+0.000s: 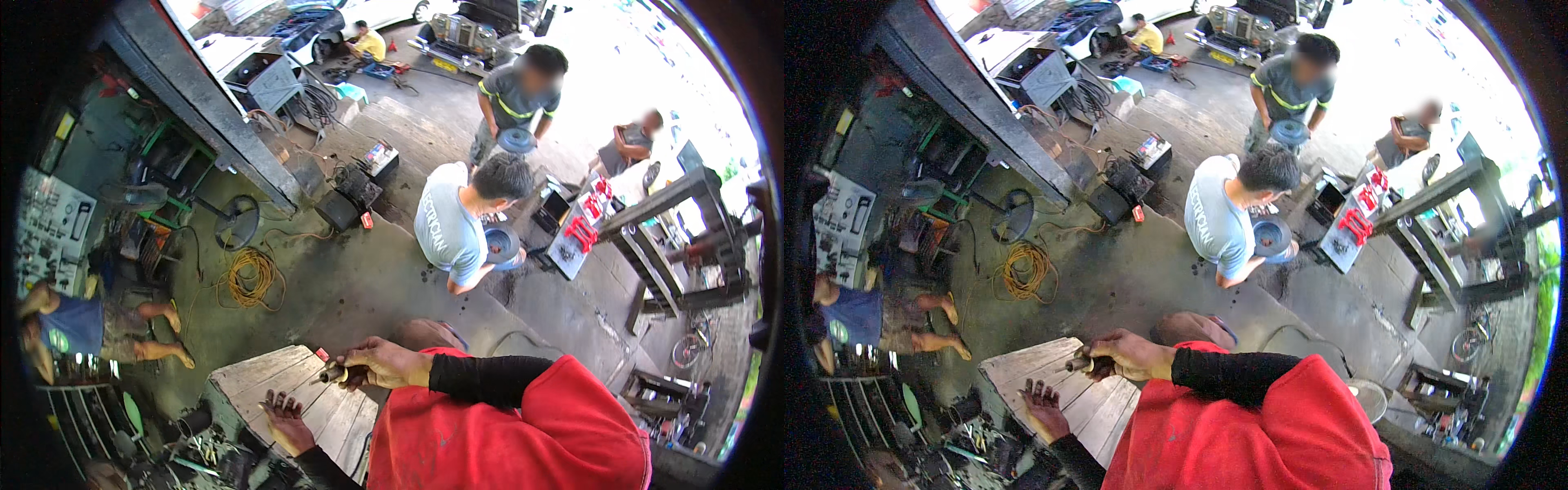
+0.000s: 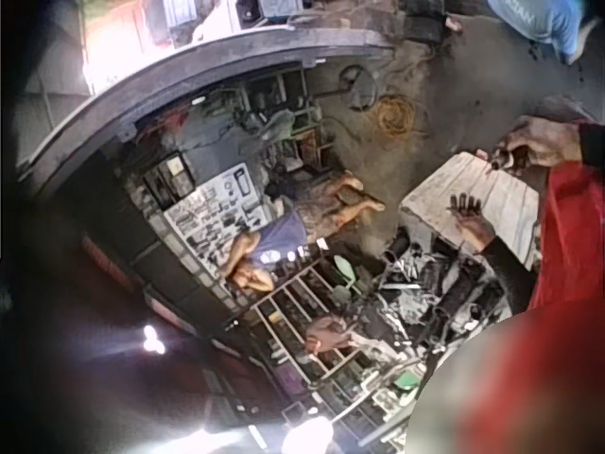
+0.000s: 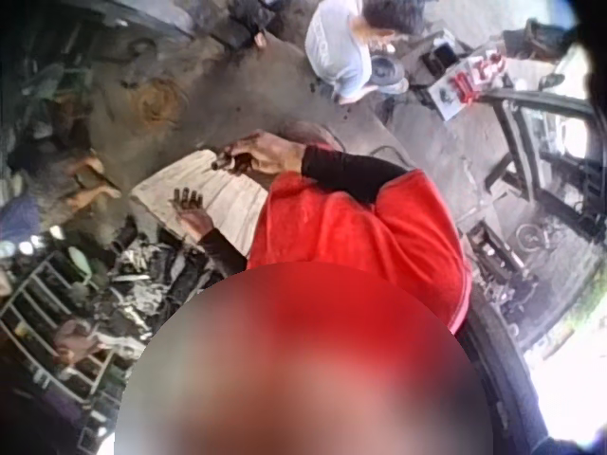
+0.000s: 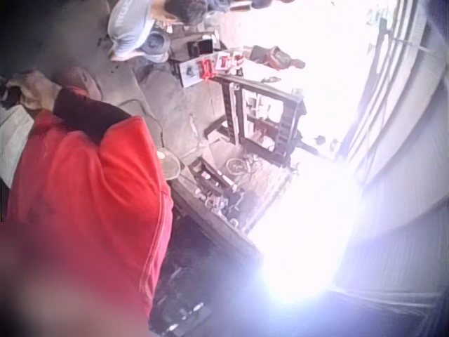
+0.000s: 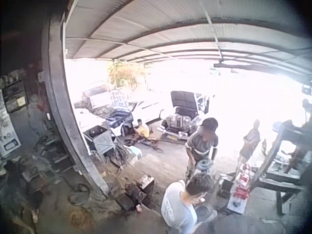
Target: The person disassembles a mechanical component, cleans it with a blue cloth, and applies lubricant from a spray can. They then reassemble the part by inserting small metal pieces and wiping excess lubricant.
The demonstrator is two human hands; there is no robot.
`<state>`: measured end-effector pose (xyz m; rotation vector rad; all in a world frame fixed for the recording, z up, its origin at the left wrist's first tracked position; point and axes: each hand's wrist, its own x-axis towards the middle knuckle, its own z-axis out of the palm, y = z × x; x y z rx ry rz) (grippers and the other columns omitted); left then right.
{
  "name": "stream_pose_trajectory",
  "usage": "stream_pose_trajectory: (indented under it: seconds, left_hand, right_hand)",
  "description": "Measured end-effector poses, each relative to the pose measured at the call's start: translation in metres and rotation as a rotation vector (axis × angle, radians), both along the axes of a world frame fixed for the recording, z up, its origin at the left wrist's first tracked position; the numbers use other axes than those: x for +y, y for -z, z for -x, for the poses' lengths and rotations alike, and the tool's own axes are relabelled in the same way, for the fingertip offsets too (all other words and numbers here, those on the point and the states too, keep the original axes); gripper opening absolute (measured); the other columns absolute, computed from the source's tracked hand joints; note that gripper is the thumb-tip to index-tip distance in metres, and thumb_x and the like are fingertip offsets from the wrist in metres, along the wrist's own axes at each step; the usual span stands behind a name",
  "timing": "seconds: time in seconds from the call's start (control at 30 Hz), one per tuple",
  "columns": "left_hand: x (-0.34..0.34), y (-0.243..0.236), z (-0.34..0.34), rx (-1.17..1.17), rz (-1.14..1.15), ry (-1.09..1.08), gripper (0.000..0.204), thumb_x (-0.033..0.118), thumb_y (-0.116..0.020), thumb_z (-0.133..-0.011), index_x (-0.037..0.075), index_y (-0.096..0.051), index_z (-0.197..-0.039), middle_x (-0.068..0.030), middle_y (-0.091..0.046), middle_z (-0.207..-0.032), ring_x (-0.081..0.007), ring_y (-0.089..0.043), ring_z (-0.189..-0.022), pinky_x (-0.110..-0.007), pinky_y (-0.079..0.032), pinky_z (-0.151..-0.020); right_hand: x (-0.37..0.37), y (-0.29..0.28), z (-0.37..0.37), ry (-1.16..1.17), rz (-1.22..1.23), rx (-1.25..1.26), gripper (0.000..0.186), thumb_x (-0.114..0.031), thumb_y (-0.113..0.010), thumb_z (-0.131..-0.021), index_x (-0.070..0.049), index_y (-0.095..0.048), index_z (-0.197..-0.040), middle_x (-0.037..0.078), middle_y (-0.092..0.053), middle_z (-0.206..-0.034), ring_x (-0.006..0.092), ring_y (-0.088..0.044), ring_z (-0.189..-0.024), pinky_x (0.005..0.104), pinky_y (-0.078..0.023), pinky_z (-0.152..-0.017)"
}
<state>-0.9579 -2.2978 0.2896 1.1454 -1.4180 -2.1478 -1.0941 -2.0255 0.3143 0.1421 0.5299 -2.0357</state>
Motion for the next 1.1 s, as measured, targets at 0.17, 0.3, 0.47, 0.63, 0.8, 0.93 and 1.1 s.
stream_pose_trajectory:
  seconds: [0.17,0.3,0.47,0.63,0.8,0.93,1.1]
  left_hand:
    - [-0.06,-0.004,0.045,-0.024,0.038,0.011,0.057,0.056,-0.054,-0.107,0.01,-0.061,-0.141,-0.0032,-0.065,-0.112,-0.0154,-0.06,-0.092,-0.032,-0.049,-0.082]
    - [-0.096,0.011,0.07,-0.063,0.009,0.009,0.057,0.057,-0.055,-0.107,0.011,-0.061,-0.14,-0.003,-0.063,-0.116,-0.0155,-0.057,-0.092,-0.032,-0.048,-0.082]
    - [-0.148,0.028,0.088,-0.142,0.006,-0.042,0.053,0.057,-0.056,-0.106,0.013,-0.063,-0.136,-0.0022,-0.061,-0.12,-0.0165,-0.056,-0.092,-0.033,-0.047,-0.082]
    - [-0.204,0.034,0.116,-0.13,0.015,-0.057,0.058,0.059,-0.053,-0.105,0.012,-0.061,-0.139,-0.006,-0.064,-0.125,-0.0186,-0.058,-0.099,-0.037,-0.047,-0.092]
    - [-0.233,0.032,0.155,-0.077,-0.054,-0.075,0.055,0.052,-0.046,-0.11,0.008,-0.062,-0.139,-0.0118,-0.071,-0.128,-0.028,-0.066,-0.11,-0.047,-0.05,-0.103]
    - [-0.262,0.043,0.196,-0.083,-0.121,-0.049,0.05,0.047,-0.05,-0.11,0.008,-0.065,-0.136,-0.0118,-0.073,-0.122,-0.0258,-0.068,-0.103,-0.042,-0.054,-0.092]
    - [-0.302,0.066,0.231,-0.094,-0.089,0.059,0.051,0.051,-0.052,-0.108,0.009,-0.065,-0.135,-0.0093,-0.071,-0.117,-0.0233,-0.066,-0.098,-0.04,-0.054,-0.088]
  right_hand:
    - [-0.049,0.004,0.017,0.127,-0.005,0.002,0.025,-0.019,-0.066,-0.105,0.005,-0.072,-0.112,0.016,-0.077,-0.104,0.0239,-0.075,-0.083,0.0359,-0.064,-0.073]
    - [-0.095,0.015,0.049,0.102,0.037,0.039,0.026,-0.018,-0.064,-0.106,0.006,-0.071,-0.116,0.015,-0.078,-0.105,0.0213,-0.075,-0.083,0.0336,-0.064,-0.075]
    - [-0.155,0.017,0.107,0.032,0.051,0.085,0.027,-0.018,-0.064,-0.106,0.006,-0.07,-0.118,0.015,-0.078,-0.108,0.0189,-0.075,-0.083,0.0322,-0.064,-0.076]
    - [-0.199,0.009,0.161,0.019,0.213,0.147,0.029,-0.021,-0.066,-0.105,0.006,-0.072,-0.116,0.014,-0.078,-0.106,0.0177,-0.075,-0.085,0.0322,-0.064,-0.076]
    - [-0.222,0.008,0.194,-0.007,0.103,0.182,0.03,-0.021,-0.065,-0.106,0.006,-0.072,-0.116,0.014,-0.078,-0.107,0.0178,-0.074,-0.084,0.0321,-0.063,-0.074]
    - [-0.234,0.008,0.197,0.046,0.034,0.159,0.03,-0.022,-0.063,-0.107,0.006,-0.072,-0.115,0.014,-0.078,-0.108,0.0178,-0.072,-0.083,0.031,-0.062,-0.072]
    - [-0.248,0.005,0.191,0.132,0.09,0.141,0.031,-0.024,-0.063,-0.107,0.004,-0.072,-0.115,0.011,-0.078,-0.108,0.0174,-0.072,-0.083,0.0309,-0.061,-0.073]
